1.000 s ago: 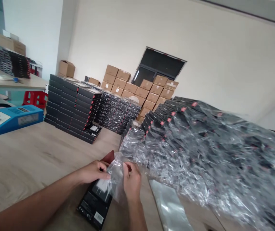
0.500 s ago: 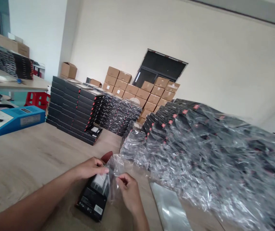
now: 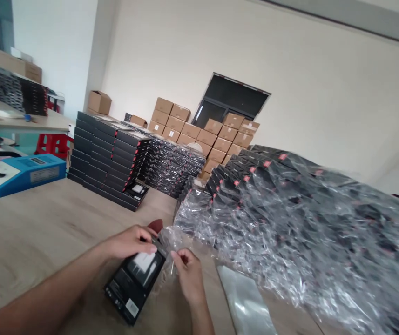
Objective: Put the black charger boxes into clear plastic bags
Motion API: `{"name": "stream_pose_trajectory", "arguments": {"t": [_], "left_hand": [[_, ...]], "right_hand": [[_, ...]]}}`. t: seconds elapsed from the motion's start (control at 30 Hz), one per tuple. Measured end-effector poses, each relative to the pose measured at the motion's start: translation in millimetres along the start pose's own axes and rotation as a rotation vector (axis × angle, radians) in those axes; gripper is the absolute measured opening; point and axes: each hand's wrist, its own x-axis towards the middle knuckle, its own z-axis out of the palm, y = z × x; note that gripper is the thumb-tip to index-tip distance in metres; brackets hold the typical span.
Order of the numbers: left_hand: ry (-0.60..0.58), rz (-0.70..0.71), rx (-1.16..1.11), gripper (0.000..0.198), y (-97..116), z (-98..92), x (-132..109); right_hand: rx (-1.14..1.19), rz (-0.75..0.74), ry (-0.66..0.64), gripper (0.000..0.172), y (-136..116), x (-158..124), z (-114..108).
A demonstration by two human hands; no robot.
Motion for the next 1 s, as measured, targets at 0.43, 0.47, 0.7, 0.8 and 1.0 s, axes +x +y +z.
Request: {"name": "stream_pose_trajectory", "arguments": {"t": [0.43,0.47,0.7,0.8,1.0], "left_hand": [[-0.091,-0.102,-0.056,0.035,-35.8,14.6,8.9],[-0.074,-0.129,-0.059,0.035,-36.8,14.4,9.3],[-0.022,-0.178,-0.083,0.036,-34.8,14.8,8.5],[-0.024,-0.149,-0.099,0.033,-33.6,15.6,9.1],[-0.018,-0.097,-0.113,0.033,-33.6,15.9,9.8]], "right_hand": [[-0.054,-0.058,-0.151,0.025,-15.7,-9.0,15.1],[-0.042,-0.049,-0.149,0.027,-17.4,-8.7,11.4],[0.034,-0.034,-0.109,0.028,-24.1,-11.3,1.0],[-0.041,-0.044,-0.245,0.023,-25.4,-13.6,8.3],[-0.093,-0.052,-0.231,0.024,-23.7,-11.9,9.3]]}}
